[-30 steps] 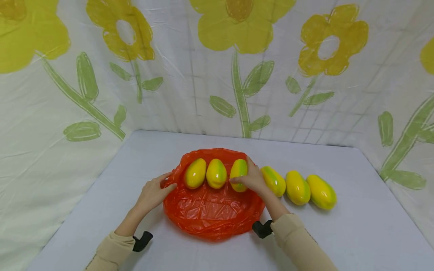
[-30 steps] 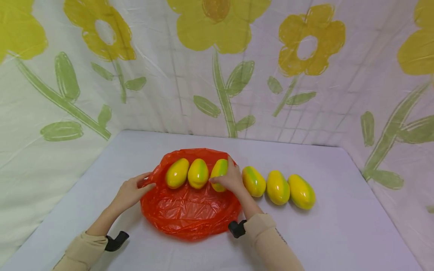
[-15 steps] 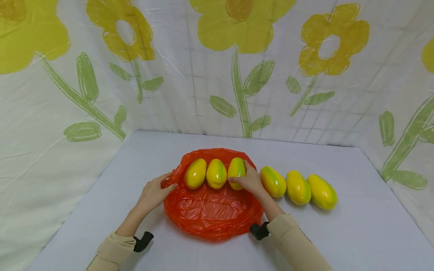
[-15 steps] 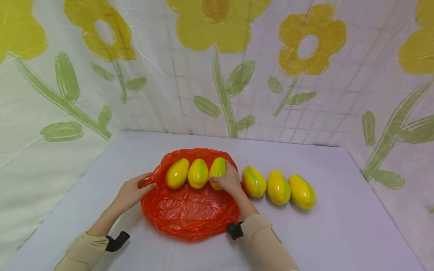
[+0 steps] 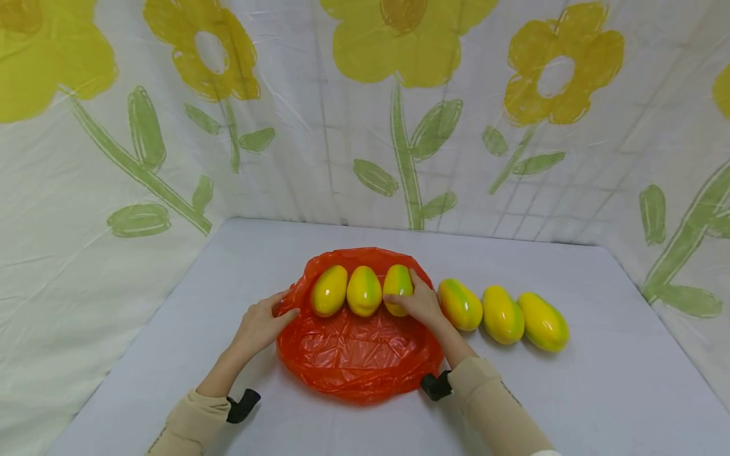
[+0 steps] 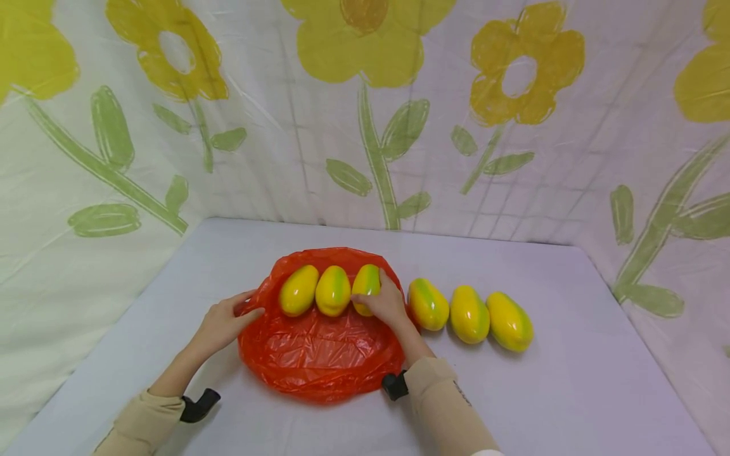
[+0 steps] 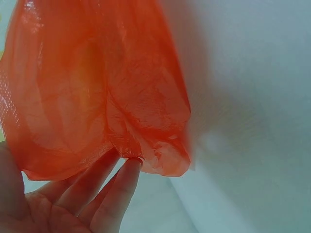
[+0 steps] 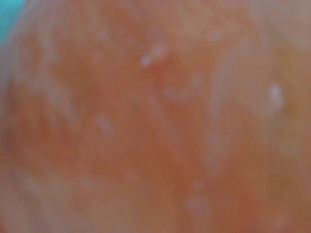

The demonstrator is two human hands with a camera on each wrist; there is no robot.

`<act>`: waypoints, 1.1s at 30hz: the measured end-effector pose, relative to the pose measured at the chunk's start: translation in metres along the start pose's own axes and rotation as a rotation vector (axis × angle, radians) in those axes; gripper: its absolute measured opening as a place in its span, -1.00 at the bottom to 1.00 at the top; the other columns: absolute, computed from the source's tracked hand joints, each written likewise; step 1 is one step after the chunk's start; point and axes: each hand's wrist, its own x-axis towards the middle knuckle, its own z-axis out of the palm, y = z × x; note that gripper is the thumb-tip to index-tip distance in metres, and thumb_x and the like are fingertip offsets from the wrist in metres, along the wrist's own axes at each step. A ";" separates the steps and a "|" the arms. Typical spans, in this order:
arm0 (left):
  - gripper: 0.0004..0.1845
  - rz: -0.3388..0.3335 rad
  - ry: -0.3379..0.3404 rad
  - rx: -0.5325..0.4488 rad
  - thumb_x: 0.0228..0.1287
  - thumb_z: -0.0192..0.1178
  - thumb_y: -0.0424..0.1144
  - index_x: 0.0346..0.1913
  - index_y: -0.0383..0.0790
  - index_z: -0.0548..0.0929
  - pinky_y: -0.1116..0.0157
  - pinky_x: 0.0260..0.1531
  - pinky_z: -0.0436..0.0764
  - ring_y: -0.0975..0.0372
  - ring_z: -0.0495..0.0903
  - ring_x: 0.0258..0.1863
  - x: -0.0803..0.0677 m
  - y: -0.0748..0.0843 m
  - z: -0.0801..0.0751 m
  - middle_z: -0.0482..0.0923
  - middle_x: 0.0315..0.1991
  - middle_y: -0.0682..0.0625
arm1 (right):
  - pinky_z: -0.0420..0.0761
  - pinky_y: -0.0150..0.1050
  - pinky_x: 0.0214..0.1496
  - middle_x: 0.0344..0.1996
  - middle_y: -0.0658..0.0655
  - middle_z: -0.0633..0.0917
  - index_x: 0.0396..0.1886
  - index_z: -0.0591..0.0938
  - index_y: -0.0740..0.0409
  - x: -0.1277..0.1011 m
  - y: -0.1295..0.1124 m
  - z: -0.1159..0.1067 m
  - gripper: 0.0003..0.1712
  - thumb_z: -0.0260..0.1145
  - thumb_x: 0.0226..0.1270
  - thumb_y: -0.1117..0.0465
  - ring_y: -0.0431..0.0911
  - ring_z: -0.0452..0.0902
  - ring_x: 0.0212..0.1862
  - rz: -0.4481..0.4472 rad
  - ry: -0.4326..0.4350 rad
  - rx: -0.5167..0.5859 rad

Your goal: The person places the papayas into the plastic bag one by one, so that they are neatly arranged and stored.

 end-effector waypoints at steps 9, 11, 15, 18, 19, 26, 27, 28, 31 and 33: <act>-0.44 0.000 0.001 0.005 0.35 0.14 -0.18 0.32 -0.42 0.41 0.25 -0.37 0.53 0.04 0.48 -0.27 0.001 0.001 0.001 0.54 0.08 -0.38 | 0.33 0.15 0.29 0.40 0.31 0.30 0.54 0.04 0.24 0.001 -0.003 0.001 0.09 0.39 0.19 -0.05 0.18 0.31 0.29 0.011 0.030 -0.041; -0.44 -0.002 0.001 0.010 0.35 0.14 -0.17 0.32 -0.41 0.41 0.20 -0.32 0.56 0.02 0.49 -0.24 0.000 0.001 0.000 0.53 0.10 -0.38 | 0.29 0.15 0.32 0.41 0.31 0.27 0.53 0.05 0.26 -0.001 -0.005 0.000 0.08 0.39 0.19 -0.06 0.19 0.26 0.33 0.000 0.042 -0.061; -0.45 0.000 0.005 0.018 0.36 0.14 -0.17 0.32 -0.41 0.41 0.08 -0.21 0.61 -0.04 0.53 -0.15 0.000 0.002 0.000 0.52 0.11 -0.39 | 0.25 0.15 0.34 0.43 0.33 0.25 0.52 0.05 0.30 -0.005 -0.009 -0.003 0.08 0.39 0.21 -0.06 0.21 0.20 0.38 -0.036 0.057 -0.086; -0.45 0.003 0.005 0.022 0.36 0.14 -0.18 0.32 -0.42 0.41 0.03 -0.16 0.61 -0.08 0.54 -0.10 -0.001 0.002 0.000 0.51 0.12 -0.40 | 0.26 0.17 0.33 0.42 0.35 0.24 0.51 0.06 0.32 -0.009 -0.011 -0.006 0.07 0.39 0.21 -0.07 0.24 0.18 0.39 -0.063 0.061 -0.088; -0.45 0.003 0.004 0.021 0.36 0.14 -0.18 0.32 -0.42 0.41 0.04 -0.16 0.62 -0.07 0.55 -0.10 -0.001 0.001 0.000 0.52 0.12 -0.40 | 0.26 0.18 0.32 0.42 0.36 0.24 0.51 0.07 0.32 -0.010 -0.012 -0.007 0.07 0.39 0.22 -0.07 0.25 0.17 0.40 -0.072 0.061 -0.089; -0.45 0.008 0.005 0.018 0.35 0.15 -0.18 0.31 -0.43 0.42 0.10 -0.24 0.62 -0.01 0.55 -0.19 -0.002 0.001 -0.001 0.53 0.09 -0.40 | 0.22 0.17 0.35 0.44 0.35 0.21 0.51 0.12 0.29 -0.020 -0.014 -0.017 0.01 0.39 0.24 -0.04 0.24 0.10 0.43 -0.108 0.057 -0.014; -0.45 0.008 0.005 0.019 0.35 0.14 -0.18 0.31 -0.44 0.42 0.10 -0.24 0.62 -0.01 0.55 -0.20 -0.002 0.001 -0.001 0.54 0.09 -0.40 | 0.21 0.17 0.35 0.44 0.34 0.21 0.51 0.12 0.28 -0.021 -0.014 -0.018 0.00 0.39 0.24 -0.03 0.25 0.10 0.43 -0.107 0.057 -0.002; -0.45 0.008 0.005 0.019 0.35 0.14 -0.18 0.30 -0.44 0.42 0.11 -0.25 0.62 -0.01 0.55 -0.20 -0.002 0.002 -0.001 0.54 0.09 -0.40 | 0.21 0.18 0.34 0.44 0.34 0.21 0.51 0.13 0.28 -0.023 -0.014 -0.020 -0.01 0.39 0.24 -0.02 0.25 0.09 0.43 -0.110 0.057 0.006; -0.45 0.007 0.005 0.021 0.35 0.14 -0.18 0.30 -0.44 0.42 0.13 -0.26 0.61 0.00 0.54 -0.21 -0.001 0.002 -0.001 0.54 0.08 -0.39 | 0.22 0.21 0.33 0.44 0.31 0.22 0.50 0.15 0.26 -0.030 -0.014 -0.027 -0.03 0.38 0.24 -0.02 0.25 0.09 0.43 -0.112 0.048 0.029; -0.45 0.006 0.005 0.019 0.35 0.14 -0.18 0.30 -0.44 0.42 0.15 -0.29 0.61 0.02 0.53 -0.24 -0.001 0.002 -0.001 0.54 0.08 -0.39 | 0.24 0.22 0.32 0.45 0.30 0.22 0.50 0.16 0.25 -0.035 -0.014 -0.032 -0.03 0.37 0.24 -0.05 0.25 0.11 0.43 -0.113 0.040 0.033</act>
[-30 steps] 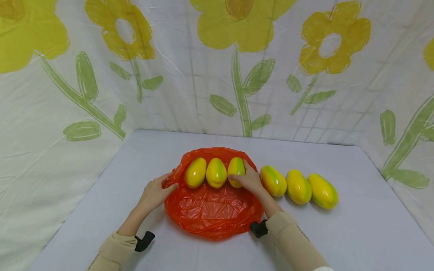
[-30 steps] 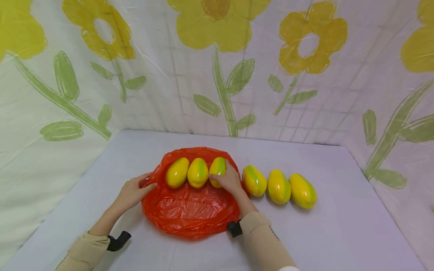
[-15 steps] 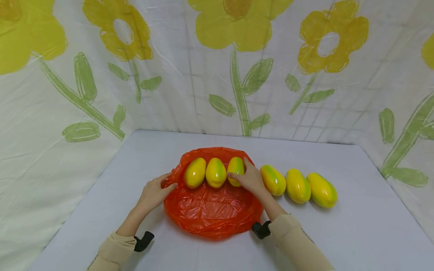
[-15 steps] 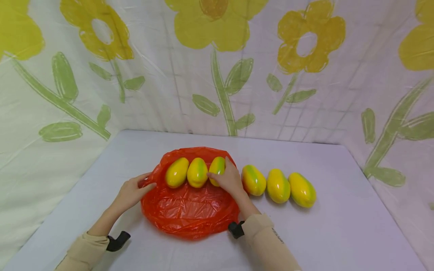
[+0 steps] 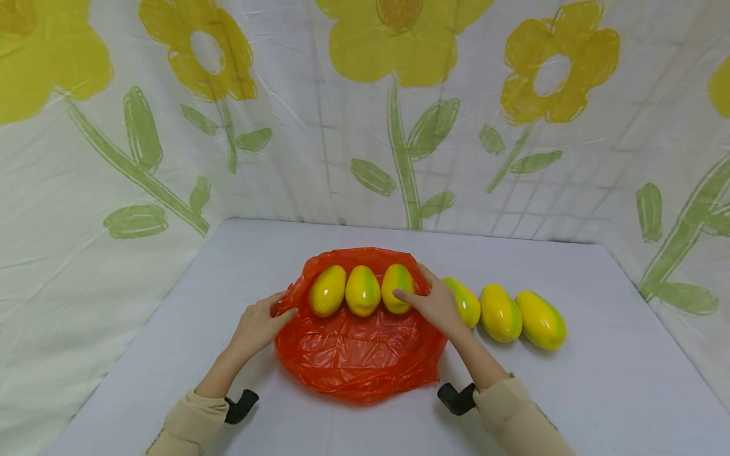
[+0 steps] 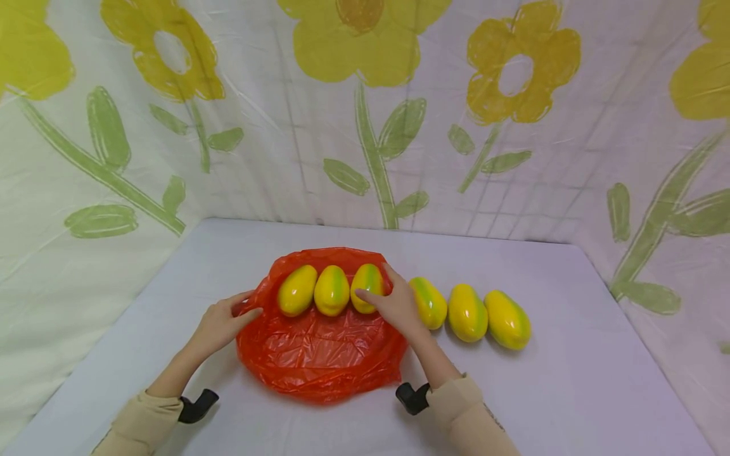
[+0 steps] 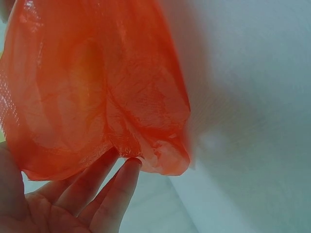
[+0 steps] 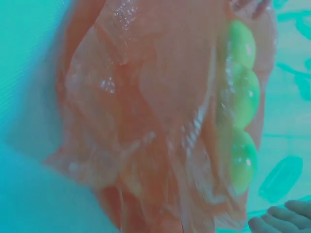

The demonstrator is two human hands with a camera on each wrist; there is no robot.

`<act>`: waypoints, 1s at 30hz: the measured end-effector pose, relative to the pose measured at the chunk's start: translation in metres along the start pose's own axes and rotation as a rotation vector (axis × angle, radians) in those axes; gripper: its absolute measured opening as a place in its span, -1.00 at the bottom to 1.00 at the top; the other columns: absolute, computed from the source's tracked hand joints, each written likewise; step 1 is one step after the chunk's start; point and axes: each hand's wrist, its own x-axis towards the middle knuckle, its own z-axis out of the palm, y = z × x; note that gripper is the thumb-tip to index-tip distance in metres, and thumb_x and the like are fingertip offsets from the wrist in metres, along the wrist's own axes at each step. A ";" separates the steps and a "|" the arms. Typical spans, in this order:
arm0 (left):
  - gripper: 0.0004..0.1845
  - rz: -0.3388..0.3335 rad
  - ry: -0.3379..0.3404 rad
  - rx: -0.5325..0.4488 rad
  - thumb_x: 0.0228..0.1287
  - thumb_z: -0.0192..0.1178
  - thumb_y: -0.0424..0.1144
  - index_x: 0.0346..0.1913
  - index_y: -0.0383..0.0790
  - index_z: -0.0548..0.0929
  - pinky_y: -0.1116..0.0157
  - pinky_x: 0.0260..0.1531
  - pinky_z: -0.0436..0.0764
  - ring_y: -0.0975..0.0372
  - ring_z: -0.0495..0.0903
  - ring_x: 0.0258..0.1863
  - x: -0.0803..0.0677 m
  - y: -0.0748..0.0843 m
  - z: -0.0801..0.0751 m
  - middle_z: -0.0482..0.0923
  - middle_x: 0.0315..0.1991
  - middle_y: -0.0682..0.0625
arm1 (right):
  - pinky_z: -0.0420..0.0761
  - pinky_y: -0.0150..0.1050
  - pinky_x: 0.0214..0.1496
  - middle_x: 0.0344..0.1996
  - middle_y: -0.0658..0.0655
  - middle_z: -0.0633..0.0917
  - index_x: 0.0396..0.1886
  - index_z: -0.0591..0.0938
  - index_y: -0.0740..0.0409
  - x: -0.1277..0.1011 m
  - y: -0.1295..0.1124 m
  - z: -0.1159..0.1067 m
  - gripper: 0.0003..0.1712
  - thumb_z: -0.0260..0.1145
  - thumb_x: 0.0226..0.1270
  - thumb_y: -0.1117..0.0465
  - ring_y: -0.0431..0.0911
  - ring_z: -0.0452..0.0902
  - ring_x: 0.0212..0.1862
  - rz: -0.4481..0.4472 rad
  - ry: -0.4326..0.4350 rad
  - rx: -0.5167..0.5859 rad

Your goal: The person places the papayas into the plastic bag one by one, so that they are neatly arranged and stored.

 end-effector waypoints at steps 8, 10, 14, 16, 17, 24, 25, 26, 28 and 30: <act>-0.44 0.003 -0.001 -0.001 0.35 0.15 -0.17 0.31 -0.44 0.41 0.12 -0.25 0.61 0.00 0.54 -0.22 0.000 -0.001 0.000 0.54 0.09 -0.40 | 0.26 0.19 0.31 0.45 0.31 0.21 0.51 0.16 0.22 -0.022 -0.001 -0.028 -0.02 0.35 0.24 -0.10 0.27 0.14 0.41 -0.022 -0.001 -0.027; -0.44 0.003 -0.001 -0.002 0.35 0.15 -0.17 0.31 -0.43 0.42 0.13 -0.27 0.61 0.01 0.53 -0.23 0.001 -0.001 0.000 0.54 0.08 -0.40 | 0.26 0.19 0.31 0.45 0.29 0.21 0.51 0.16 0.21 -0.026 -0.002 -0.034 -0.03 0.35 0.24 -0.09 0.25 0.11 0.42 -0.024 0.004 -0.030; -0.44 0.005 -0.005 -0.008 0.35 0.15 -0.16 0.31 -0.43 0.41 0.20 -0.34 0.58 0.04 0.51 -0.27 0.001 -0.002 0.001 0.55 0.07 -0.39 | 0.28 0.14 0.32 0.46 0.28 0.20 0.51 0.15 0.21 -0.034 -0.003 -0.044 -0.03 0.35 0.25 -0.07 0.24 0.11 0.43 -0.013 0.012 -0.031; -0.44 0.004 -0.005 -0.008 0.35 0.16 -0.17 0.31 -0.44 0.41 0.24 -0.39 0.55 0.05 0.50 -0.29 0.001 -0.002 0.001 0.56 0.05 -0.39 | 0.26 0.11 0.34 0.47 0.27 0.19 0.52 0.14 0.22 -0.038 -0.003 -0.049 -0.03 0.35 0.26 -0.06 0.23 0.10 0.43 -0.011 0.017 -0.032; -0.44 0.003 -0.006 -0.008 0.35 0.16 -0.17 0.31 -0.44 0.41 0.25 -0.41 0.53 0.05 0.49 -0.30 0.001 -0.002 0.001 0.56 0.05 -0.39 | 0.25 0.10 0.35 0.47 0.26 0.18 0.52 0.13 0.22 -0.041 -0.003 -0.052 -0.03 0.35 0.26 -0.06 0.22 0.09 0.44 -0.010 0.018 -0.033; -0.44 -0.004 -0.005 -0.007 0.35 0.15 -0.18 0.31 -0.44 0.41 0.29 -0.44 0.49 0.06 0.47 -0.31 0.002 -0.002 0.001 0.56 0.03 -0.37 | 0.22 0.12 0.36 0.47 0.31 0.17 0.51 0.11 0.27 -0.052 0.002 -0.073 -0.02 0.35 0.28 -0.04 0.26 0.08 0.44 -0.039 0.054 -0.065; -0.44 -0.003 -0.007 -0.008 0.35 0.15 -0.17 0.31 -0.44 0.41 0.28 -0.44 0.49 0.06 0.47 -0.31 0.002 -0.002 0.001 0.56 0.03 -0.37 | 0.23 0.12 0.35 0.46 0.32 0.17 0.51 0.12 0.29 -0.053 0.003 -0.076 -0.03 0.35 0.28 -0.02 0.26 0.08 0.43 -0.040 0.067 -0.080; -0.43 -0.003 -0.009 -0.007 0.35 0.15 -0.16 0.31 -0.44 0.41 0.29 -0.44 0.49 0.06 0.47 -0.31 0.002 -0.002 0.001 0.56 0.03 -0.37 | 0.23 0.11 0.35 0.46 0.32 0.17 0.51 0.12 0.29 -0.054 0.004 -0.079 -0.04 0.35 0.28 -0.02 0.25 0.08 0.43 -0.036 0.078 -0.091; -0.43 -0.002 -0.011 -0.009 0.35 0.15 -0.16 0.31 -0.45 0.40 0.28 -0.45 0.47 0.07 0.47 -0.31 0.002 -0.001 0.001 0.56 0.02 -0.36 | 0.24 0.12 0.34 0.46 0.32 0.17 0.51 0.11 0.28 -0.056 0.007 -0.084 -0.03 0.35 0.28 -0.02 0.26 0.07 0.43 -0.021 0.094 -0.105; -0.43 -0.004 -0.012 -0.011 0.35 0.15 -0.17 0.31 -0.45 0.40 0.29 -0.47 0.46 0.07 0.46 -0.32 0.002 -0.001 0.001 0.57 0.01 -0.36 | 0.24 0.12 0.34 0.47 0.32 0.15 0.52 0.09 0.25 -0.057 0.009 -0.089 -0.02 0.34 0.28 -0.04 0.28 0.08 0.42 0.000 0.105 -0.116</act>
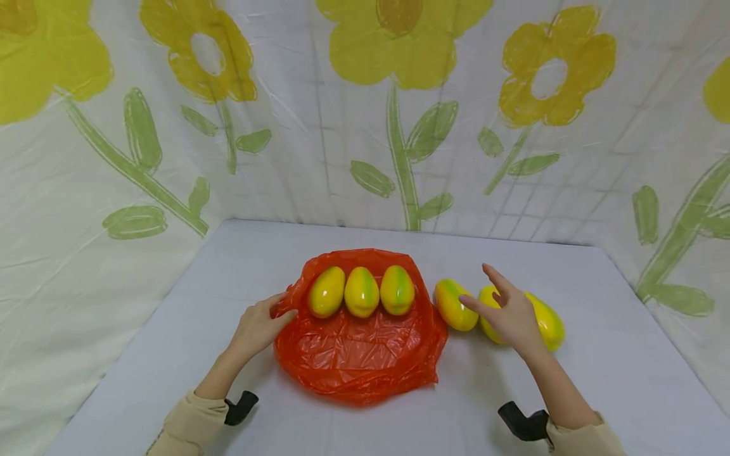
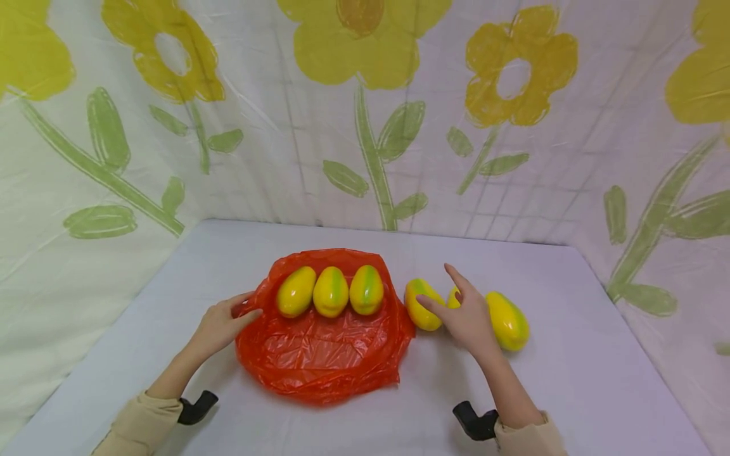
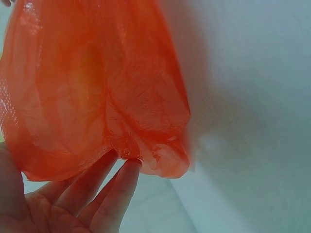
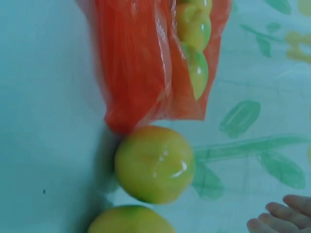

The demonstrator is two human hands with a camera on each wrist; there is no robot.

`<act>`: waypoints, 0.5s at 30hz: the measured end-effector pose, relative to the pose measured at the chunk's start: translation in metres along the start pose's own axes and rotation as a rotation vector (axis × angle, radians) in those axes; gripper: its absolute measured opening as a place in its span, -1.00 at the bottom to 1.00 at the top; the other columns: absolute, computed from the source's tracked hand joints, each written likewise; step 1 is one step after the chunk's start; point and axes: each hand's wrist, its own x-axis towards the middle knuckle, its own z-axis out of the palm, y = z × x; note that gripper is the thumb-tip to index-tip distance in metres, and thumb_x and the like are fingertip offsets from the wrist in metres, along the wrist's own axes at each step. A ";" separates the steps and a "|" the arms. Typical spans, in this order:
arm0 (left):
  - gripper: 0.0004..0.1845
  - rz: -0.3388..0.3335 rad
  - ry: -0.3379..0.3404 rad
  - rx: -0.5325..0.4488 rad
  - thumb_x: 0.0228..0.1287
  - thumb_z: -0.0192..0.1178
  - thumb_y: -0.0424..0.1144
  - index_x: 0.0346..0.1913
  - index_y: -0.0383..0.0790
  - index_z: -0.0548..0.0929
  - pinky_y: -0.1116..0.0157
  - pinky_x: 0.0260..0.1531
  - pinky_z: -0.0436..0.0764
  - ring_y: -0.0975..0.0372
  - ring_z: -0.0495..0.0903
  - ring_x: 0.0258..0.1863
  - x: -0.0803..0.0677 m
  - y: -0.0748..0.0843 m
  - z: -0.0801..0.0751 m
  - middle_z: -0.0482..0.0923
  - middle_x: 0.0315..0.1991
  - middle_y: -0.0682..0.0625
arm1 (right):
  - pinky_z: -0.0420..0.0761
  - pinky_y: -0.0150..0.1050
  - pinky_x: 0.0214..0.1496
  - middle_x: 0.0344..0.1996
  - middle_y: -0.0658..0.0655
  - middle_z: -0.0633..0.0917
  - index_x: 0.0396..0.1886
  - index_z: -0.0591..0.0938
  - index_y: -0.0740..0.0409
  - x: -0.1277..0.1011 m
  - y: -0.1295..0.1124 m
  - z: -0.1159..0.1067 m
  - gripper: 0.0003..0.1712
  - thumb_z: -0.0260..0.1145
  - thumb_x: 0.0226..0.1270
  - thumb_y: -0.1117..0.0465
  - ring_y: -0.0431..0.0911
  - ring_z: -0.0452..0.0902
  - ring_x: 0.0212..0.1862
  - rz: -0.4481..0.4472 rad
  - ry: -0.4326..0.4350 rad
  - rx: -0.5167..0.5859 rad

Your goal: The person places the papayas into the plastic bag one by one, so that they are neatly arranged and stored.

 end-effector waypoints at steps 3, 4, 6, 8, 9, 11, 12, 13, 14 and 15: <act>-0.43 0.003 0.001 -0.004 0.35 0.15 -0.18 0.31 -0.45 0.40 0.30 -0.48 0.43 0.08 0.46 -0.34 0.000 0.001 0.000 0.58 -0.03 -0.33 | 0.23 0.16 0.33 0.49 0.33 0.10 0.54 0.05 0.20 -0.002 0.005 -0.008 0.00 0.32 0.29 -0.08 0.33 0.07 0.41 0.027 0.004 0.001; -0.44 0.002 0.002 -0.004 0.35 0.15 -0.18 0.31 -0.45 0.40 0.30 -0.49 0.42 0.08 0.45 -0.35 -0.001 0.001 0.000 0.58 -0.05 -0.32 | 0.22 0.19 0.33 0.49 0.35 0.08 0.55 0.04 0.19 -0.003 0.007 -0.011 0.00 0.31 0.30 -0.09 0.36 0.07 0.40 0.031 0.008 -0.003; -0.44 0.006 0.004 -0.003 0.35 0.15 -0.18 0.31 -0.45 0.41 0.29 -0.50 0.41 0.08 0.45 -0.36 -0.001 0.001 0.000 0.58 -0.07 -0.31 | 0.20 0.24 0.32 0.48 0.39 0.05 0.55 0.03 0.17 -0.003 0.010 -0.018 0.01 0.30 0.31 -0.11 0.41 0.05 0.39 0.043 0.021 -0.014; -0.44 0.009 0.006 -0.002 0.35 0.15 -0.18 0.31 -0.45 0.41 0.29 -0.50 0.40 0.08 0.45 -0.36 -0.001 0.001 0.000 0.58 -0.07 -0.31 | 0.16 0.29 0.31 0.48 0.43 0.01 0.56 0.01 0.17 -0.003 0.014 -0.025 0.02 0.29 0.31 -0.13 0.45 0.01 0.39 0.056 0.039 -0.027; -0.44 0.007 0.006 -0.002 0.35 0.15 -0.19 0.31 -0.45 0.41 0.29 -0.50 0.41 0.08 0.45 -0.36 -0.001 0.001 0.000 0.58 -0.05 -0.32 | 0.14 0.30 0.31 0.47 0.44 0.00 0.55 0.01 0.17 -0.003 0.016 -0.030 0.02 0.28 0.32 -0.14 0.46 -0.01 0.39 0.060 0.052 -0.032; -0.44 0.004 0.005 -0.003 0.35 0.15 -0.19 0.31 -0.45 0.41 0.29 -0.49 0.41 0.08 0.45 -0.35 -0.001 0.001 0.000 0.58 -0.04 -0.33 | 0.10 0.31 0.32 0.48 0.43 -0.02 0.56 -0.01 0.18 -0.003 0.021 -0.038 0.02 0.27 0.33 -0.14 0.45 -0.06 0.40 0.073 0.076 -0.024; -0.44 0.004 0.003 -0.003 0.35 0.15 -0.19 0.31 -0.45 0.41 0.29 -0.49 0.42 0.08 0.45 -0.35 -0.001 0.001 0.000 0.58 -0.04 -0.33 | 0.09 0.32 0.32 0.48 0.42 -0.03 0.56 -0.02 0.18 -0.003 0.024 -0.042 0.01 0.26 0.34 -0.14 0.45 -0.08 0.41 0.076 0.086 -0.015; -0.44 0.004 0.002 -0.003 0.36 0.15 -0.18 0.31 -0.45 0.40 0.30 -0.49 0.43 0.08 0.45 -0.35 -0.001 0.001 0.000 0.58 -0.03 -0.33 | 0.08 0.32 0.32 0.49 0.40 -0.03 0.56 -0.03 0.18 -0.003 0.026 -0.045 0.01 0.25 0.35 -0.14 0.45 -0.10 0.41 0.079 0.097 -0.006; -0.44 0.004 0.001 -0.002 0.36 0.15 -0.18 0.31 -0.45 0.40 0.30 -0.49 0.43 0.08 0.45 -0.34 -0.001 0.001 0.000 0.58 -0.02 -0.34 | 0.08 0.33 0.31 0.49 0.39 -0.03 0.56 -0.04 0.18 -0.004 0.029 -0.048 0.01 0.24 0.35 -0.14 0.45 -0.12 0.42 0.083 0.106 0.004; -0.44 0.004 0.000 -0.003 0.36 0.15 -0.17 0.31 -0.45 0.40 0.29 -0.49 0.42 0.08 0.45 -0.35 -0.001 0.002 0.000 0.58 -0.03 -0.33 | 0.07 0.33 0.31 0.49 0.37 -0.02 0.56 -0.05 0.18 -0.004 0.032 -0.051 0.00 0.23 0.36 -0.13 0.45 -0.14 0.42 0.084 0.113 0.014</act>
